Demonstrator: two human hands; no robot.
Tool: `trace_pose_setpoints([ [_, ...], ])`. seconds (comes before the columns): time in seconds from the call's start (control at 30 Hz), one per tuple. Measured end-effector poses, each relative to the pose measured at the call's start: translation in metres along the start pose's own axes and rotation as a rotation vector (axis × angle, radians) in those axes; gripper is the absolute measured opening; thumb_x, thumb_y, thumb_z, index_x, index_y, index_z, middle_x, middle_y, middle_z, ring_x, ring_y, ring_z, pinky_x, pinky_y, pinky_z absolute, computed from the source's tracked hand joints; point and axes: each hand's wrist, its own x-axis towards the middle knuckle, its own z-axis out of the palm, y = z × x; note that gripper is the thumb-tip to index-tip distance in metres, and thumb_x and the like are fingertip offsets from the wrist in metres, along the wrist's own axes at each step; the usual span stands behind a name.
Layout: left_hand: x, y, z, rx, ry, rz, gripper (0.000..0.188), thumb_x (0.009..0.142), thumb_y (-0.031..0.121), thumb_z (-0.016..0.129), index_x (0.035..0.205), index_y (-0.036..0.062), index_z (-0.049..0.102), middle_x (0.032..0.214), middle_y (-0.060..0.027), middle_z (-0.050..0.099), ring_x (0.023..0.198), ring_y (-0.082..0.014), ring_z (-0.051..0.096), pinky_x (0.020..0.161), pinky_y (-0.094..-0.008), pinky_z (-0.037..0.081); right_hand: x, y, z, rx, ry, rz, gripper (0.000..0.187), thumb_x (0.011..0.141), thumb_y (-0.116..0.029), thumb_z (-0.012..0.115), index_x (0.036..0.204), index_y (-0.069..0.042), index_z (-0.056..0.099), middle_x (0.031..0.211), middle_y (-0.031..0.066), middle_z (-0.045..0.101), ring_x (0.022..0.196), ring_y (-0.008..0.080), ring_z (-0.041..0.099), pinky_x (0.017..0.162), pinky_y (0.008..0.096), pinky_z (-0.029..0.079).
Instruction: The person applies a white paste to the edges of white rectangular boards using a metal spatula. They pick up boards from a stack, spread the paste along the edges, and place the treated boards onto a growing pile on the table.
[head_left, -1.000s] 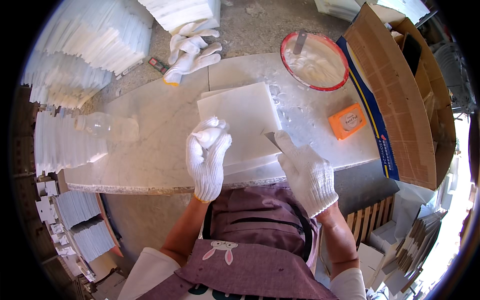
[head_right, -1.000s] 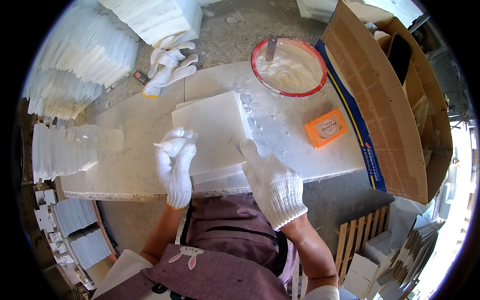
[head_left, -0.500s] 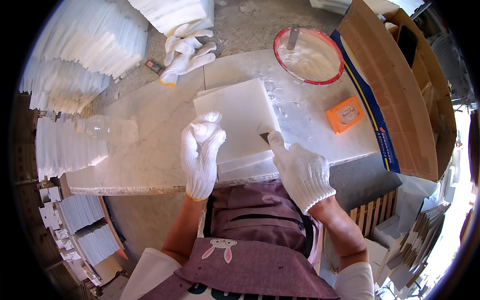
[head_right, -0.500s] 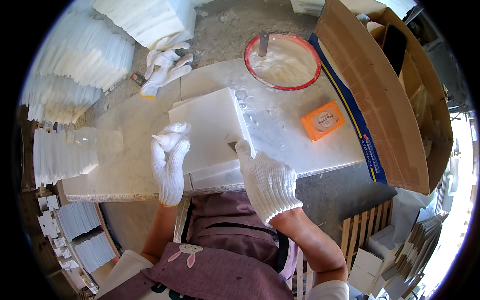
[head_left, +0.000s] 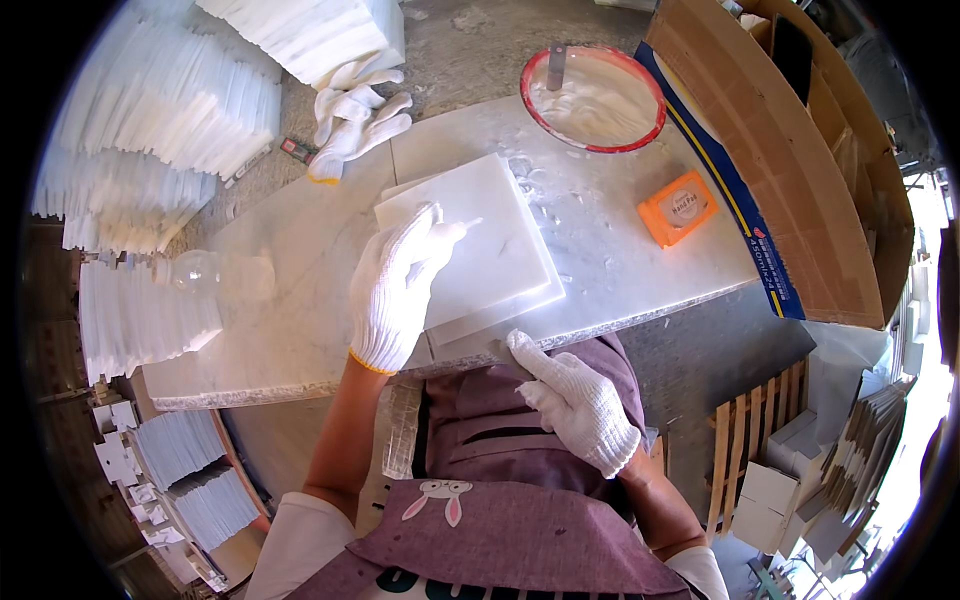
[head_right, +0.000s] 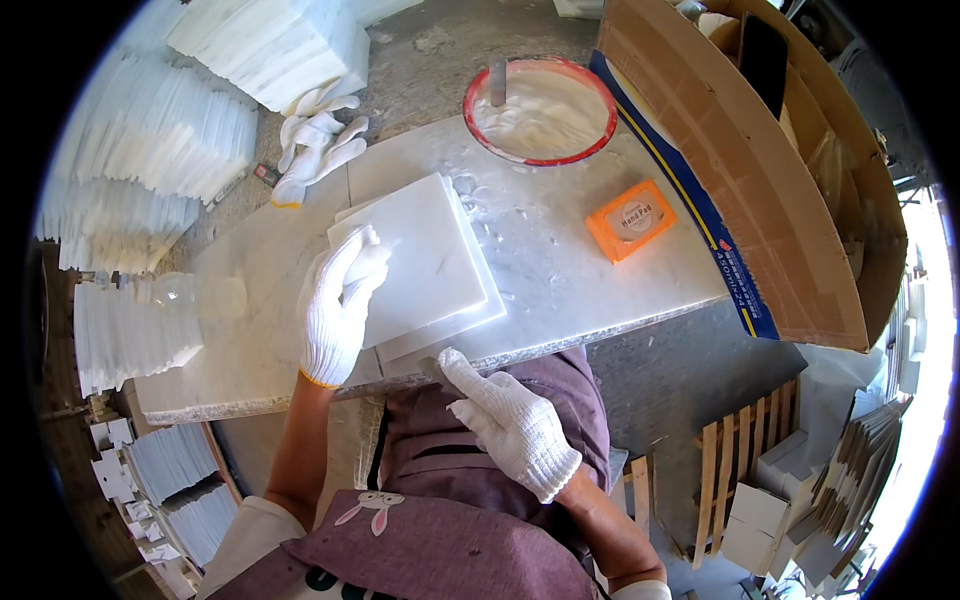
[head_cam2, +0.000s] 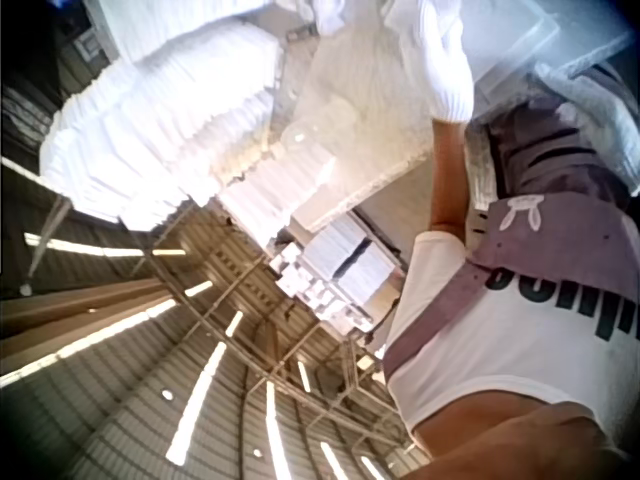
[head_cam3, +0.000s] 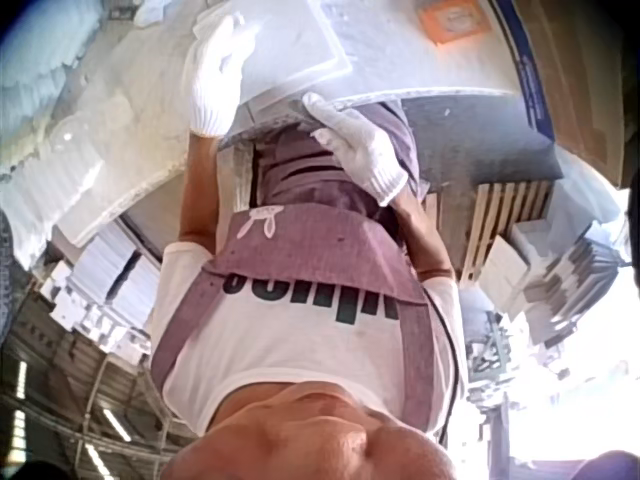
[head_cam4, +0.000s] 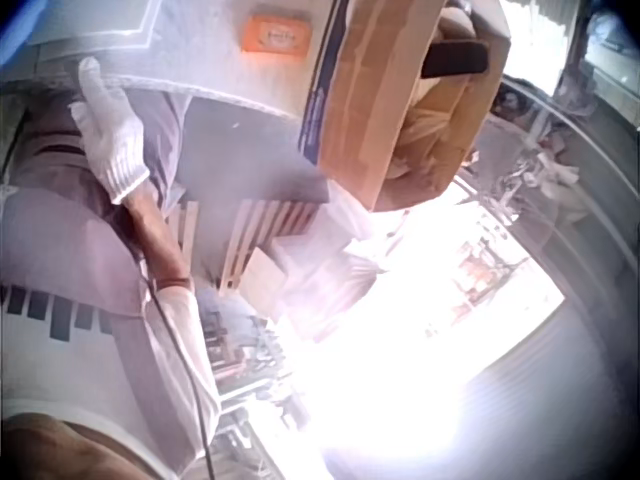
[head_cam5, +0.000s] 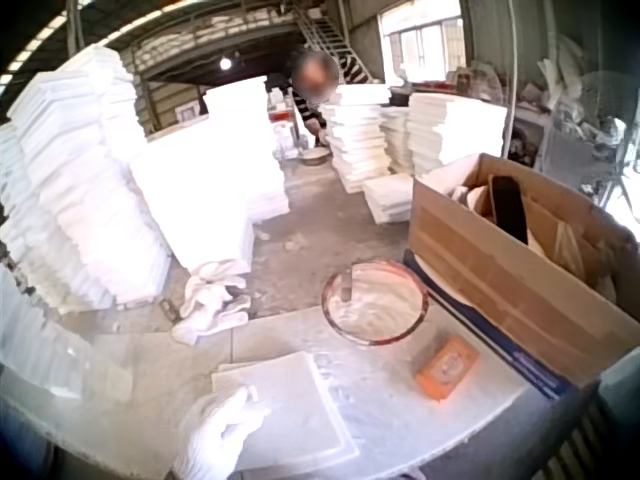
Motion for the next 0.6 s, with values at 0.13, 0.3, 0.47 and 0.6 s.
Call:
trace_pose_setpoints([
  [0.13, 0.012, 0.01, -0.003, 0.237, -0.109, 0.128, 0.042, 0.085, 0.003, 0.073, 0.126, 0.0076, 0.065, 0.121, -0.01, 0.067, 0.114, -0.029, 0.062, 0.098, -0.0376, 0.049, 0.002, 0.002, -0.004, -0.003, -0.011, -0.027, 0.055, 0.094, -0.014, 0.068, 0.147, -0.009, 0.051, 0.087, 0.0137, 0.062, 0.076, 0.0249, 0.06, 0.076, 0.0332, 0.051],
  [0.3, 0.013, 0.007, 0.001, 0.382, -0.123, 0.191, 0.044, 0.08, 0.006, 0.073, 0.123, 0.0115, 0.068, 0.12, -0.0113, 0.067, 0.111, -0.0321, 0.062, 0.095, -0.0415, 0.05, 0.001, 0.015, -0.001, 0.007, 0.016, -0.106, 0.058, 0.094, -0.017, 0.069, 0.147, -0.009, 0.049, 0.094, 0.016, 0.064, 0.082, 0.0278, 0.063, 0.08, 0.0348, 0.051],
  [0.47, 0.015, 0.003, 0.006, 0.427, -0.089, 0.266, 0.042, 0.078, 0.003, 0.071, 0.119, 0.0104, 0.07, 0.114, -0.0114, 0.068, 0.103, -0.0325, 0.066, 0.086, -0.0422, 0.055, 0.002, 0.008, -0.002, 0.004, -0.018, -0.011, 0.057, 0.094, -0.019, 0.069, 0.146, -0.008, 0.05, 0.098, 0.0163, 0.066, 0.087, 0.0281, 0.065, 0.085, 0.0353, 0.052],
  [0.6, 0.015, 0.004, 0.006, 0.417, -0.105, 0.25, 0.047, 0.075, 0.0, 0.074, 0.12, 0.0107, 0.07, 0.116, -0.0128, 0.068, 0.106, -0.0333, 0.065, 0.091, -0.042, 0.054, 0.003, 0.008, -0.004, 0.077, -0.012, 0.022, 0.053, 0.095, -0.019, 0.068, 0.145, -0.007, 0.052, 0.104, 0.0167, 0.068, 0.094, 0.0284, 0.067, 0.089, 0.0354, 0.052],
])
